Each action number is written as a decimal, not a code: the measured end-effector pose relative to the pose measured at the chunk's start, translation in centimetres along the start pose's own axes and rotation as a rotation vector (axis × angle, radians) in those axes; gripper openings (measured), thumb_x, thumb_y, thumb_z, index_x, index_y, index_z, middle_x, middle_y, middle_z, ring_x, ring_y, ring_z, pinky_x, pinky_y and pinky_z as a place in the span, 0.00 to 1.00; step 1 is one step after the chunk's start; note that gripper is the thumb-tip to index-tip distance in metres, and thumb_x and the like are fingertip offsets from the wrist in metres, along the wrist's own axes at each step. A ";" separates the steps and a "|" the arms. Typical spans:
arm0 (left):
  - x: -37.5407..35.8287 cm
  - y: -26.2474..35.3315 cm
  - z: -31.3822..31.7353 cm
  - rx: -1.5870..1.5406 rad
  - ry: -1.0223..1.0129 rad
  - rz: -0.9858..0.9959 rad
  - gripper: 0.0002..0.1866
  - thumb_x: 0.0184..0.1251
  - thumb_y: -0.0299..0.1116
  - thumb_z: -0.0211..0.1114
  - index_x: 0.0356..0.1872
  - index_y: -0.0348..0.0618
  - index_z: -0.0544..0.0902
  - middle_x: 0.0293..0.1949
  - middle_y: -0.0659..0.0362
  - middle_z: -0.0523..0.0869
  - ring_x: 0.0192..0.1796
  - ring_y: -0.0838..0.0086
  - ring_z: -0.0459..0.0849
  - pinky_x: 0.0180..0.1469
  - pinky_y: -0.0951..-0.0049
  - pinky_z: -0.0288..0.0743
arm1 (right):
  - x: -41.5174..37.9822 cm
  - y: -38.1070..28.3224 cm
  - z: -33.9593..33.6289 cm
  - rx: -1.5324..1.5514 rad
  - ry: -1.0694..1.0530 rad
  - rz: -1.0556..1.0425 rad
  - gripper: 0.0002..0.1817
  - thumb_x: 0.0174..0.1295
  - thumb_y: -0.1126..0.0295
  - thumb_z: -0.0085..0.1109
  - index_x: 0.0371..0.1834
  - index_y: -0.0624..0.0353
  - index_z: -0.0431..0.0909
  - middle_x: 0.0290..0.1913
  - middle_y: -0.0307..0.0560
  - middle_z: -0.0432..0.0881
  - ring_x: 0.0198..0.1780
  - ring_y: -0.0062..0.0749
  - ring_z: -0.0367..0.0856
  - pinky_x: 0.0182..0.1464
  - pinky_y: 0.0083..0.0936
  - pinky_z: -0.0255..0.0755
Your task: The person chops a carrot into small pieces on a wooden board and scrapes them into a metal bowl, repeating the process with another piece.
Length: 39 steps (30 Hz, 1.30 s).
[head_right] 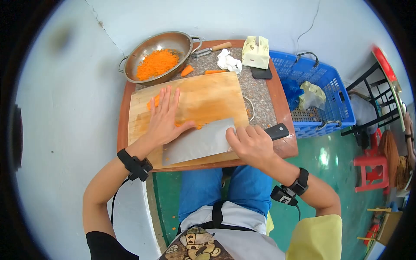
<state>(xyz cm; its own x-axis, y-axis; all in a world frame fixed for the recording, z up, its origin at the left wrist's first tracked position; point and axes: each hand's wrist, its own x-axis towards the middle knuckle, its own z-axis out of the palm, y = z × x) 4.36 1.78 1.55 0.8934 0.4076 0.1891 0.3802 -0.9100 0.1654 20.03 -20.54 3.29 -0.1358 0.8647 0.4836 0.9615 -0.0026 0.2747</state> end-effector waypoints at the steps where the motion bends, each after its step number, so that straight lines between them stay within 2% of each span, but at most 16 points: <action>1: 0.2 0.0 0.1 -0.015 0.011 -0.032 0.54 0.54 0.66 0.57 0.71 0.41 0.44 0.71 0.41 0.43 0.74 0.51 0.36 0.69 0.43 0.29 | 0.0 0.0 0.0 0.012 0.000 0.012 0.18 0.46 0.60 0.56 0.38 0.58 0.73 0.21 0.35 0.66 0.22 0.25 0.68 0.24 0.22 0.60; 3: 0.5 0.3 -0.1 -0.031 0.021 -0.068 0.54 0.54 0.66 0.56 0.71 0.41 0.44 0.71 0.40 0.43 0.74 0.51 0.36 0.69 0.43 0.29 | 0.2 0.0 0.0 0.012 0.002 0.011 0.18 0.46 0.59 0.56 0.38 0.58 0.73 0.21 0.36 0.66 0.22 0.25 0.69 0.24 0.22 0.60; 5: 0.6 1.2 -0.9 -0.140 -0.079 0.051 0.53 0.55 0.66 0.56 0.71 0.41 0.44 0.71 0.40 0.44 0.74 0.50 0.37 0.69 0.43 0.30 | 0.4 -0.1 -0.1 0.014 0.003 0.007 0.18 0.46 0.59 0.56 0.39 0.58 0.73 0.21 0.36 0.66 0.23 0.25 0.69 0.24 0.22 0.60; 8: 0.5 2.3 -0.9 -0.109 -0.113 0.047 0.52 0.57 0.65 0.54 0.71 0.39 0.44 0.71 0.39 0.45 0.74 0.50 0.37 0.69 0.43 0.30 | 1.0 -0.3 -0.3 0.018 0.019 -0.028 0.19 0.46 0.58 0.57 0.39 0.58 0.73 0.21 0.36 0.66 0.23 0.26 0.69 0.24 0.22 0.61; 14: 1.1 0.5 0.4 0.005 -0.054 0.017 0.53 0.56 0.67 0.53 0.71 0.38 0.43 0.70 0.38 0.44 0.74 0.50 0.37 0.69 0.44 0.29 | 0.9 -0.4 -0.3 0.004 -0.009 -0.035 0.18 0.46 0.59 0.57 0.37 0.58 0.73 0.21 0.36 0.66 0.22 0.26 0.69 0.24 0.23 0.61; 17: 1.3 0.7 -0.1 -0.081 -0.043 -0.063 0.53 0.57 0.68 0.52 0.71 0.38 0.43 0.71 0.38 0.44 0.74 0.50 0.37 0.69 0.44 0.28 | 0.9 -0.4 -0.3 -0.004 -0.028 -0.021 0.18 0.45 0.59 0.57 0.37 0.58 0.73 0.21 0.36 0.66 0.22 0.26 0.68 0.24 0.22 0.61; 20: 1.6 2.4 -1.0 -0.136 -0.082 0.004 0.52 0.58 0.67 0.50 0.71 0.38 0.43 0.71 0.38 0.44 0.74 0.50 0.37 0.69 0.44 0.28 | 1.0 -0.5 -0.3 -0.024 -0.017 -0.033 0.17 0.45 0.61 0.56 0.37 0.58 0.73 0.21 0.36 0.66 0.22 0.26 0.68 0.24 0.22 0.60; 24: 1.6 2.2 -0.4 -0.073 -0.078 -0.030 0.50 0.59 0.66 0.50 0.71 0.38 0.43 0.70 0.37 0.44 0.74 0.50 0.36 0.69 0.45 0.27 | 1.4 -0.7 -0.7 0.004 -0.007 -0.022 0.14 0.45 0.67 0.55 0.37 0.58 0.74 0.21 0.36 0.66 0.22 0.26 0.68 0.24 0.22 0.60; 26: 1.8 0.6 -0.7 -0.121 -0.141 -0.099 0.50 0.60 0.65 0.50 0.71 0.40 0.43 0.70 0.36 0.44 0.74 0.49 0.35 0.69 0.46 0.27 | 1.1 -0.5 -0.7 -0.003 -0.011 -0.007 0.14 0.45 0.69 0.54 0.37 0.58 0.74 0.21 0.36 0.66 0.22 0.26 0.68 0.23 0.22 0.60; 29: 1.2 -1.3 -2.1 -0.255 -0.244 -0.074 0.49 0.60 0.65 0.49 0.71 0.40 0.43 0.70 0.35 0.43 0.74 0.48 0.35 0.69 0.47 0.27 | 0.7 0.3 -0.8 -0.021 -0.007 0.004 0.14 0.44 0.69 0.54 0.37 0.58 0.74 0.20 0.36 0.66 0.22 0.26 0.68 0.23 0.22 0.60; 32: -0.1 -1.4 -2.9 -0.150 -0.284 0.019 0.49 0.61 0.65 0.49 0.71 0.39 0.42 0.70 0.35 0.42 0.74 0.48 0.35 0.69 0.48 0.27 | 0.8 0.5 -0.8 -0.045 0.004 0.016 0.14 0.43 0.69 0.54 0.36 0.57 0.74 0.20 0.36 0.65 0.22 0.26 0.68 0.23 0.22 0.60; 35: -0.9 -1.6 -1.8 -0.132 -0.317 -0.011 0.49 0.61 0.64 0.49 0.71 0.38 0.42 0.70 0.35 0.42 0.74 0.49 0.35 0.69 0.48 0.27 | 1.2 0.5 -1.1 -0.029 0.022 -0.003 0.14 0.43 0.70 0.54 0.36 0.57 0.74 0.20 0.36 0.65 0.22 0.25 0.68 0.23 0.22 0.60; 39: -1.2 -3.4 -0.1 -0.139 -0.187 -0.050 0.50 0.61 0.64 0.50 0.71 0.37 0.42 0.70 0.35 0.42 0.74 0.49 0.35 0.69 0.47 0.27 | 1.1 0.3 -1.4 -0.014 0.036 -0.028 0.13 0.43 0.70 0.53 0.36 0.57 0.74 0.20 0.36 0.65 0.22 0.25 0.68 0.23 0.22 0.60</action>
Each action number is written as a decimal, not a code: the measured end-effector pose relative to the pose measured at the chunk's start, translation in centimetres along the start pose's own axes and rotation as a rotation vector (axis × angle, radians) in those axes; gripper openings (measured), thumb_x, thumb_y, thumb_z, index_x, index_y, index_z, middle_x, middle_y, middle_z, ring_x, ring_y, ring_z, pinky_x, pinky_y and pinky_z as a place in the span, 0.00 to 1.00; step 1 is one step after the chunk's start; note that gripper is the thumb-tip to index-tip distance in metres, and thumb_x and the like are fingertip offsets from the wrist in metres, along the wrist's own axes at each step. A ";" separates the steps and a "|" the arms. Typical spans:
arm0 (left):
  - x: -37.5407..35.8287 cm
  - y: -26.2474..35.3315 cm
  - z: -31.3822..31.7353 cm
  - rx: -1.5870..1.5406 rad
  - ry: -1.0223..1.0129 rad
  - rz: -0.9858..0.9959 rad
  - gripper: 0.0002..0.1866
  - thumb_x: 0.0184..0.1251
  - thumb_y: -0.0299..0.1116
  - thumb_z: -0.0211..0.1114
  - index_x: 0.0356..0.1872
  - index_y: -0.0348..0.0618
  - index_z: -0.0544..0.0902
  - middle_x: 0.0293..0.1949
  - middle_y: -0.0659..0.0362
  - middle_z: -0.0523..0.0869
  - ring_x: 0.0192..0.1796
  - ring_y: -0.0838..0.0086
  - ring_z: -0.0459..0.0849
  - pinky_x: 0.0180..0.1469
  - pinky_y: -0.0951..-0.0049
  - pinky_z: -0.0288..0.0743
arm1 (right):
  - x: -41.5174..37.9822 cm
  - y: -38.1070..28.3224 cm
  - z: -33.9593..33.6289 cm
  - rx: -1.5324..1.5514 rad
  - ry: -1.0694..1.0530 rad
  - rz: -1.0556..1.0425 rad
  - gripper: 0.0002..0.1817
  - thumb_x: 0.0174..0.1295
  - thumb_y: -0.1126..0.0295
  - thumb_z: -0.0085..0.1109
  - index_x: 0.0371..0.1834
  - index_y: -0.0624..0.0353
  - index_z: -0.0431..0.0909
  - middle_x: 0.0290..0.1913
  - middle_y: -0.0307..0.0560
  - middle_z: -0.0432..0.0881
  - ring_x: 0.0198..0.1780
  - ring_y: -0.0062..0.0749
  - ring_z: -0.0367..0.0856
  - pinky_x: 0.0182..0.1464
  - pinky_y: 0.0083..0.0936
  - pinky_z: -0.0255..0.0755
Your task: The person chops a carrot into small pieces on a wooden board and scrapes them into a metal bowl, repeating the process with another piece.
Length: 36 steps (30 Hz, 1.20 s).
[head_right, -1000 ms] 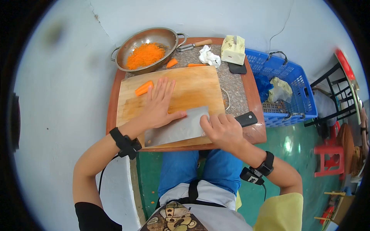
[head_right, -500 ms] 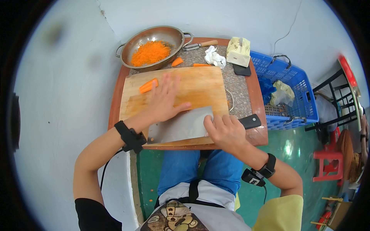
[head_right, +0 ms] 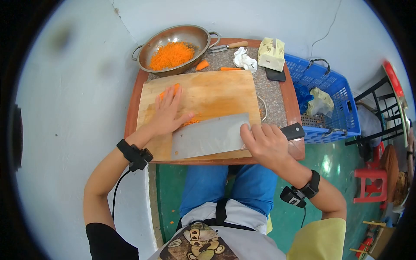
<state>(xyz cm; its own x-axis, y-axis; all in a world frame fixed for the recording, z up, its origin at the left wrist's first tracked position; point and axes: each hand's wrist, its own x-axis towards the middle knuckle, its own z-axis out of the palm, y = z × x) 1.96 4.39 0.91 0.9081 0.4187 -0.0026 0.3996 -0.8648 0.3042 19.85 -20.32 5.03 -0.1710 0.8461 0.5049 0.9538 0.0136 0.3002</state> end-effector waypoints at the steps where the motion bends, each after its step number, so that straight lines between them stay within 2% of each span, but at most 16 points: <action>1: -0.2 0.0 -0.1 -0.016 0.010 -0.034 0.50 0.60 0.65 0.50 0.71 0.37 0.42 0.70 0.36 0.42 0.74 0.49 0.36 0.69 0.47 0.27 | 0.0 0.0 -0.1 0.015 0.008 -0.001 0.14 0.43 0.70 0.53 0.36 0.57 0.74 0.20 0.36 0.64 0.21 0.25 0.67 0.23 0.22 0.60; 9: -0.3 2.7 -1.6 -0.042 -0.002 -0.028 0.52 0.58 0.66 0.52 0.71 0.37 0.42 0.70 0.36 0.45 0.74 0.49 0.38 0.69 0.48 0.30 | 0.6 -0.1 -0.3 -0.030 -0.007 -0.009 0.14 0.43 0.70 0.53 0.37 0.57 0.74 0.20 0.35 0.64 0.21 0.24 0.67 0.23 0.22 0.60; 11: 0.7 1.8 -0.9 0.087 0.081 -0.091 0.51 0.55 0.64 0.57 0.70 0.38 0.49 0.69 0.40 0.52 0.72 0.52 0.48 0.69 0.48 0.37 | 0.7 -0.1 -0.5 -0.031 -0.006 -0.013 0.14 0.44 0.70 0.53 0.37 0.57 0.74 0.20 0.35 0.64 0.21 0.24 0.67 0.23 0.22 0.60; 12: 0.7 1.7 -1.3 0.085 0.081 -0.090 0.51 0.55 0.64 0.57 0.70 0.38 0.49 0.69 0.40 0.52 0.72 0.52 0.48 0.69 0.48 0.37 | 0.5 0.0 -0.5 -0.026 0.010 -0.002 0.13 0.43 0.71 0.54 0.36 0.56 0.74 0.20 0.35 0.64 0.21 0.25 0.68 0.23 0.23 0.60; 14: 0.4 0.9 -2.5 -0.071 0.160 -0.102 0.37 0.54 0.54 0.64 0.60 0.39 0.69 0.57 0.45 0.71 0.60 0.57 0.69 0.62 0.55 0.57 | 0.2 0.4 -0.6 -0.019 0.022 0.012 0.13 0.42 0.72 0.54 0.35 0.56 0.74 0.20 0.35 0.63 0.21 0.26 0.68 0.24 0.24 0.61; 15: 0.4 0.1 -2.6 -0.073 0.154 -0.102 0.37 0.54 0.54 0.64 0.60 0.39 0.69 0.57 0.45 0.71 0.60 0.57 0.69 0.62 0.55 0.57 | 0.0 0.7 -0.6 0.017 -0.039 0.072 0.13 0.41 0.73 0.56 0.34 0.55 0.74 0.20 0.36 0.66 0.21 0.29 0.70 0.24 0.25 0.62; 17: 0.3 -1.4 -2.6 -0.279 0.145 -0.221 0.19 0.55 0.42 0.67 0.43 0.39 0.82 0.39 0.51 0.80 0.42 0.62 0.79 0.48 0.63 0.70 | -0.1 1.1 -0.7 0.058 -0.102 0.130 0.12 0.41 0.73 0.57 0.33 0.54 0.74 0.19 0.38 0.69 0.21 0.31 0.73 0.24 0.27 0.64; 18: -0.1 -1.7 -2.2 -0.281 0.141 -0.227 0.19 0.55 0.42 0.67 0.43 0.39 0.82 0.39 0.51 0.80 0.42 0.62 0.79 0.48 0.63 0.70 | -0.2 1.2 -0.8 0.190 -0.186 0.257 0.11 0.43 0.73 0.59 0.32 0.54 0.75 0.20 0.40 0.73 0.22 0.34 0.75 0.24 0.29 0.66; 19: -0.6 -1.8 -1.7 -0.250 0.199 -0.187 0.14 0.56 0.38 0.66 0.38 0.38 0.83 0.34 0.51 0.80 0.38 0.63 0.79 0.43 0.66 0.71 | -0.2 1.2 -1.0 0.321 -0.270 0.384 0.09 0.44 0.72 0.61 0.31 0.54 0.75 0.20 0.42 0.76 0.22 0.38 0.77 0.24 0.31 0.68; 20: -1.1 -1.8 -1.3 -0.217 0.258 -0.146 0.10 0.57 0.34 0.65 0.33 0.37 0.84 0.29 0.51 0.81 0.33 0.64 0.80 0.38 0.69 0.72 | 0.2 1.0 -1.5 0.403 -0.337 0.506 0.06 0.51 0.68 0.62 0.29 0.56 0.76 0.21 0.48 0.78 0.23 0.43 0.78 0.24 0.34 0.68; 21: -1.8 -1.4 -1.2 -0.219 0.255 -0.150 0.10 0.57 0.34 0.65 0.33 0.37 0.84 0.29 0.51 0.81 0.33 0.64 0.80 0.38 0.69 0.72 | 0.5 0.8 -2.0 0.406 -0.342 0.505 0.06 0.51 0.68 0.62 0.29 0.56 0.76 0.21 0.48 0.78 0.23 0.43 0.78 0.24 0.34 0.68; 24: -4.1 0.3 -1.5 -0.341 0.297 -0.103 0.09 0.58 0.31 0.65 0.35 0.36 0.84 0.31 0.51 0.81 0.34 0.66 0.80 0.39 0.70 0.72 | 1.5 0.3 -3.2 0.598 -0.548 0.709 0.10 0.56 0.65 0.61 0.26 0.60 0.76 0.20 0.52 0.77 0.23 0.46 0.78 0.25 0.35 0.67; 26: -5.7 1.3 -1.7 -0.434 0.251 -0.268 0.09 0.57 0.30 0.65 0.35 0.35 0.83 0.31 0.51 0.81 0.33 0.67 0.80 0.38 0.71 0.72 | 1.6 -0.5 -3.7 0.768 -0.616 0.779 0.11 0.58 0.65 0.59 0.25 0.61 0.75 0.19 0.56 0.76 0.23 0.49 0.77 0.24 0.37 0.66; 30: -9.0 3.7 1.4 -0.434 0.349 -0.311 0.09 0.54 0.29 0.66 0.34 0.36 0.84 0.30 0.52 0.80 0.33 0.65 0.79 0.39 0.69 0.72 | 1.7 -2.4 -3.5 0.781 -0.604 0.680 0.11 0.59 0.65 0.58 0.25 0.61 0.74 0.18 0.56 0.75 0.22 0.51 0.76 0.24 0.39 0.67; 32: -9.9 5.4 2.9 -0.199 0.527 -0.244 0.08 0.51 0.28 0.68 0.32 0.37 0.84 0.29 0.54 0.79 0.33 0.63 0.77 0.39 0.68 0.72 | 1.6 -3.2 -3.0 0.704 -0.595 0.540 0.11 0.59 0.66 0.57 0.24 0.61 0.73 0.17 0.55 0.75 0.21 0.53 0.75 0.24 0.41 0.67; 36: -10.5 6.9 4.4 -0.214 0.645 -0.297 0.07 0.48 0.27 0.69 0.30 0.38 0.84 0.28 0.55 0.79 0.34 0.61 0.76 0.39 0.66 0.71 | 2.3 -4.4 -2.9 0.717 -0.605 0.513 0.11 0.59 0.67 0.57 0.23 0.61 0.73 0.16 0.54 0.74 0.21 0.53 0.75 0.24 0.42 0.68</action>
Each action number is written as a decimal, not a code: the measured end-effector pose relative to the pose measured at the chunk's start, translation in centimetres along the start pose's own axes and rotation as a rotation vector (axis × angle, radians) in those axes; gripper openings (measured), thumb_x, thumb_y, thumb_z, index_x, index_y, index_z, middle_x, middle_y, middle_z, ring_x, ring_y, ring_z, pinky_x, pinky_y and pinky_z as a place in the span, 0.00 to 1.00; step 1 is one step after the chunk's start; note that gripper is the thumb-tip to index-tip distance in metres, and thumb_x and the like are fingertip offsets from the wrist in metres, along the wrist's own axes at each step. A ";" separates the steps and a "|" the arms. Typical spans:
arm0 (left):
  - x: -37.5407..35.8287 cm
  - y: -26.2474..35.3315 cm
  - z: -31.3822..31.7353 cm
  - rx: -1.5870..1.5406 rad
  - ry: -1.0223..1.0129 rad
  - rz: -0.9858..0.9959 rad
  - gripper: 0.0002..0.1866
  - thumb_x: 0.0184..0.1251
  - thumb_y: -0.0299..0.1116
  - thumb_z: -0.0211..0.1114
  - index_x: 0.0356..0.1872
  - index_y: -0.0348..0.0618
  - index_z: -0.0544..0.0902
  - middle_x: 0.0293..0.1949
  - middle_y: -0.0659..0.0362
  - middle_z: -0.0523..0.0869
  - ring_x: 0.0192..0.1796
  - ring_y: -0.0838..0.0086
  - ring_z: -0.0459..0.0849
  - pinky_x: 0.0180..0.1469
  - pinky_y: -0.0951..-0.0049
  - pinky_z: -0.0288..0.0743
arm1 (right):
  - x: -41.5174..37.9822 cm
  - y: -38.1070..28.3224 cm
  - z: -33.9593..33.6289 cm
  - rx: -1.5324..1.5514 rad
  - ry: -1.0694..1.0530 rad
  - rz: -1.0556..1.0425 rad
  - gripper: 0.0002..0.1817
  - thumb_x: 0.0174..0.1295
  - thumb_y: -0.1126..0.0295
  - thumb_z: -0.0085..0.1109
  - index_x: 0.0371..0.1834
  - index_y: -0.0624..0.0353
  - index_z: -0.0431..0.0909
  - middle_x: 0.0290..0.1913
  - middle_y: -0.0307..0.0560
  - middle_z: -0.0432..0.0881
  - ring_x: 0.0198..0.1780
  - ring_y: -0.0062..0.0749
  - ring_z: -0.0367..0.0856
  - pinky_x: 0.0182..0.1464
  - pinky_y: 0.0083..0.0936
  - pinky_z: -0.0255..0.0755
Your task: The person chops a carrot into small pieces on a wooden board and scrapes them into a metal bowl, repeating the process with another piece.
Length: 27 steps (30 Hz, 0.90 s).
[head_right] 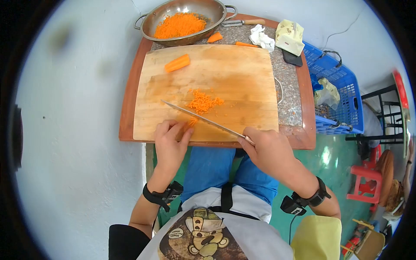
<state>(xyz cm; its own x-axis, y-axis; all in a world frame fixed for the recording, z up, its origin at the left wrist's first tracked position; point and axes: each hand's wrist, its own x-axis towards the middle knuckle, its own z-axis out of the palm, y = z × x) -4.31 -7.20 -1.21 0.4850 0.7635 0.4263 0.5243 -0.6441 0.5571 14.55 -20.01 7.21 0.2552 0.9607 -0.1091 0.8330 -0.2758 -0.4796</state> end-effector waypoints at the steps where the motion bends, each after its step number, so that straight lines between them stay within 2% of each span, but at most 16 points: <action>1: -0.2 0.0 0.0 -0.023 -0.016 -0.009 0.07 0.48 0.26 0.69 0.30 0.38 0.84 0.28 0.55 0.79 0.34 0.61 0.76 0.39 0.66 0.70 | 0.0 0.0 0.1 -0.005 0.049 0.000 0.10 0.59 0.67 0.57 0.23 0.61 0.73 0.15 0.53 0.74 0.21 0.53 0.75 0.23 0.41 0.68; 2: -0.1 -0.1 0.2 -0.052 -0.028 -0.017 0.07 0.48 0.26 0.69 0.31 0.38 0.84 0.29 0.56 0.79 0.34 0.61 0.76 0.38 0.65 0.69 | 0.3 -0.1 0.0 -0.016 0.101 0.000 0.10 0.59 0.68 0.57 0.24 0.61 0.73 0.15 0.53 0.74 0.20 0.52 0.75 0.23 0.41 0.68; 11: 1.1 -1.1 1.0 -0.162 -0.030 0.109 0.05 0.50 0.24 0.67 0.29 0.38 0.83 0.29 0.55 0.78 0.34 0.61 0.76 0.37 0.67 0.69 | 0.3 -0.2 -0.9 -0.007 0.081 0.115 0.10 0.58 0.68 0.59 0.24 0.62 0.74 0.15 0.54 0.73 0.20 0.50 0.76 0.21 0.37 0.66; 15: 1.8 -1.0 0.9 -0.158 -0.012 0.028 0.05 0.50 0.24 0.67 0.30 0.37 0.83 0.29 0.55 0.78 0.34 0.61 0.77 0.36 0.66 0.70 | 0.0 0.2 -0.8 0.000 0.114 0.104 0.09 0.58 0.68 0.59 0.25 0.62 0.74 0.15 0.54 0.73 0.19 0.49 0.75 0.21 0.36 0.65; 17: 2.0 -1.4 1.0 -0.172 -0.044 0.154 0.05 0.50 0.25 0.67 0.29 0.36 0.83 0.27 0.54 0.77 0.32 0.61 0.76 0.34 0.66 0.70 | 0.0 0.4 -0.8 0.027 0.143 0.096 0.08 0.57 0.70 0.60 0.25 0.62 0.75 0.14 0.53 0.73 0.18 0.47 0.75 0.21 0.35 0.65; 24: 2.1 -0.7 0.9 -0.135 -0.116 0.091 0.04 0.47 0.25 0.68 0.25 0.38 0.82 0.24 0.56 0.75 0.30 0.60 0.75 0.32 0.64 0.67 | -0.2 0.6 -1.2 0.022 0.149 0.121 0.08 0.57 0.70 0.60 0.25 0.62 0.75 0.14 0.52 0.72 0.18 0.46 0.75 0.21 0.34 0.65; 27: 1.6 0.3 0.7 -0.060 -0.055 0.075 0.04 0.49 0.25 0.68 0.26 0.37 0.83 0.23 0.55 0.77 0.28 0.62 0.76 0.31 0.65 0.68 | -0.1 0.5 -1.0 0.046 0.147 0.103 0.08 0.57 0.70 0.60 0.25 0.61 0.74 0.15 0.52 0.73 0.18 0.46 0.75 0.21 0.35 0.66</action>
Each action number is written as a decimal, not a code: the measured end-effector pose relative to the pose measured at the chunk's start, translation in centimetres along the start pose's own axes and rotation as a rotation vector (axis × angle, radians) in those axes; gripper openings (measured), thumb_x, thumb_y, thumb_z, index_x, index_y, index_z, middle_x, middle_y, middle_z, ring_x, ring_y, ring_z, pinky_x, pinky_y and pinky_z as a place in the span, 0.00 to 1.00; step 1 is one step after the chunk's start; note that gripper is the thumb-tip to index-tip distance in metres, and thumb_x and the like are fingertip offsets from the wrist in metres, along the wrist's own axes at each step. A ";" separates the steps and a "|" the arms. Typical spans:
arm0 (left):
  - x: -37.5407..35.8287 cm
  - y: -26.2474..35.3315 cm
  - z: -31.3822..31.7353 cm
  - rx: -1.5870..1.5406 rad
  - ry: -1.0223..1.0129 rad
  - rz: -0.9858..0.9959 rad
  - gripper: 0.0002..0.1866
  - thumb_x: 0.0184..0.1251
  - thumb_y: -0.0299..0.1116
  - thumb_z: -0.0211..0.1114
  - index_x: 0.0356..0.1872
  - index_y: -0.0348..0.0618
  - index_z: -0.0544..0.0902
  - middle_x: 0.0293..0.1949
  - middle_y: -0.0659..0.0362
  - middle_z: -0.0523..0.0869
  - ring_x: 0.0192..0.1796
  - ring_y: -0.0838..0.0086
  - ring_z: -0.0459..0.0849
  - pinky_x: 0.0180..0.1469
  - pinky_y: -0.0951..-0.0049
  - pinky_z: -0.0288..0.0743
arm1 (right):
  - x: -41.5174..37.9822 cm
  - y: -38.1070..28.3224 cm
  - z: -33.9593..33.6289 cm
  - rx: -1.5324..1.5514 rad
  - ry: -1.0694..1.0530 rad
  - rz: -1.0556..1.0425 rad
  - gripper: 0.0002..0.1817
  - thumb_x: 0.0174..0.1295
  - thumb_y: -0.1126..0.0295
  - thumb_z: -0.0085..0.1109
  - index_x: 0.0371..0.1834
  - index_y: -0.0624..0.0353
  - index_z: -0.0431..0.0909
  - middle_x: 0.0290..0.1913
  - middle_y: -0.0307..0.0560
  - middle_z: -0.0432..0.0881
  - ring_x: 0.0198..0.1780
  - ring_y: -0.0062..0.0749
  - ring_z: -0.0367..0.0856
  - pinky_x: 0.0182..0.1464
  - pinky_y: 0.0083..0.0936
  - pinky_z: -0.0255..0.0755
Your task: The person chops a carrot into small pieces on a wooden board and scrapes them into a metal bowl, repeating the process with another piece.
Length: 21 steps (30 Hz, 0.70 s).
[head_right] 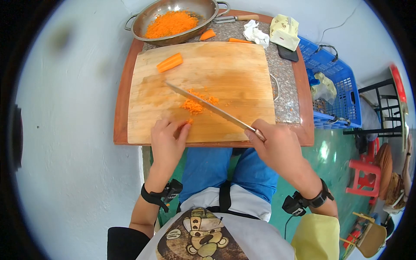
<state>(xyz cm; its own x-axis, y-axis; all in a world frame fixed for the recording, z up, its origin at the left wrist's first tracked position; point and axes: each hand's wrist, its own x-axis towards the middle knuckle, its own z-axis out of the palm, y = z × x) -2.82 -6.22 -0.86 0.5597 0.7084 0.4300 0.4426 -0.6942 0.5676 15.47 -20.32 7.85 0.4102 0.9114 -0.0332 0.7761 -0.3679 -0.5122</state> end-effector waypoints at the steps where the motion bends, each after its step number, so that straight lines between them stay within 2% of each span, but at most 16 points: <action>1: -0.3 0.4 0.1 0.031 0.019 -0.017 0.04 0.49 0.25 0.69 0.25 0.37 0.83 0.23 0.55 0.77 0.28 0.62 0.76 0.31 0.65 0.68 | -0.1 0.0 0.0 -0.019 -0.031 -0.018 0.09 0.58 0.69 0.59 0.24 0.61 0.74 0.15 0.52 0.74 0.19 0.47 0.76 0.21 0.36 0.66; 6: -1.2 0.7 1.3 0.065 0.101 -0.076 0.04 0.47 0.25 0.69 0.25 0.37 0.83 0.23 0.56 0.78 0.28 0.63 0.76 0.31 0.65 0.68 | -0.7 -0.3 0.7 -0.056 -0.102 -0.041 0.10 0.59 0.66 0.57 0.24 0.59 0.73 0.17 0.52 0.76 0.21 0.50 0.76 0.23 0.39 0.69; 8: -1.5 0.7 1.6 0.020 0.115 -0.155 0.03 0.48 0.26 0.68 0.24 0.42 0.82 0.24 0.59 0.77 0.32 0.64 0.75 0.36 0.65 0.64 | -0.8 -0.2 1.1 -0.076 -0.122 -0.071 0.10 0.59 0.65 0.57 0.25 0.59 0.72 0.18 0.52 0.77 0.22 0.51 0.77 0.23 0.40 0.69; 11: -1.5 0.8 1.7 0.006 0.106 -0.182 0.03 0.48 0.26 0.68 0.24 0.42 0.82 0.24 0.59 0.77 0.32 0.64 0.76 0.36 0.65 0.64 | -0.8 -0.3 1.1 -0.098 -0.137 -0.081 0.10 0.58 0.65 0.57 0.25 0.59 0.71 0.19 0.52 0.77 0.22 0.50 0.77 0.23 0.41 0.69; 15: -1.3 0.9 1.8 0.052 0.102 -0.171 0.03 0.47 0.26 0.68 0.23 0.42 0.81 0.25 0.59 0.77 0.32 0.63 0.76 0.36 0.65 0.64 | -0.9 -0.2 1.1 -0.133 -0.128 -0.115 0.11 0.59 0.65 0.57 0.24 0.59 0.70 0.18 0.51 0.76 0.22 0.50 0.77 0.23 0.41 0.69; 17: -1.1 1.0 1.7 0.035 0.141 -0.134 0.03 0.46 0.23 0.67 0.22 0.37 0.81 0.23 0.57 0.78 0.28 0.62 0.76 0.32 0.64 0.67 | -0.9 -0.1 1.1 -0.171 -0.128 -0.145 0.11 0.59 0.65 0.57 0.24 0.58 0.70 0.17 0.51 0.76 0.22 0.50 0.77 0.22 0.40 0.69; 21: -1.7 0.8 2.0 0.059 0.122 -0.124 0.04 0.46 0.25 0.67 0.23 0.41 0.80 0.25 0.58 0.77 0.32 0.63 0.75 0.37 0.65 0.64 | -0.7 -0.2 0.9 -0.239 -0.182 -0.141 0.10 0.58 0.65 0.57 0.24 0.58 0.70 0.17 0.51 0.76 0.22 0.49 0.77 0.22 0.40 0.70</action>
<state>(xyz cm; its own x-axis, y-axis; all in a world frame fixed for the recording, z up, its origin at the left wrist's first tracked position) -1.99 -8.28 -2.56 0.4107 0.7971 0.4428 0.5454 -0.6039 0.5812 14.61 -20.69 7.25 0.2151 0.9664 -0.1406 0.9184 -0.2491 -0.3073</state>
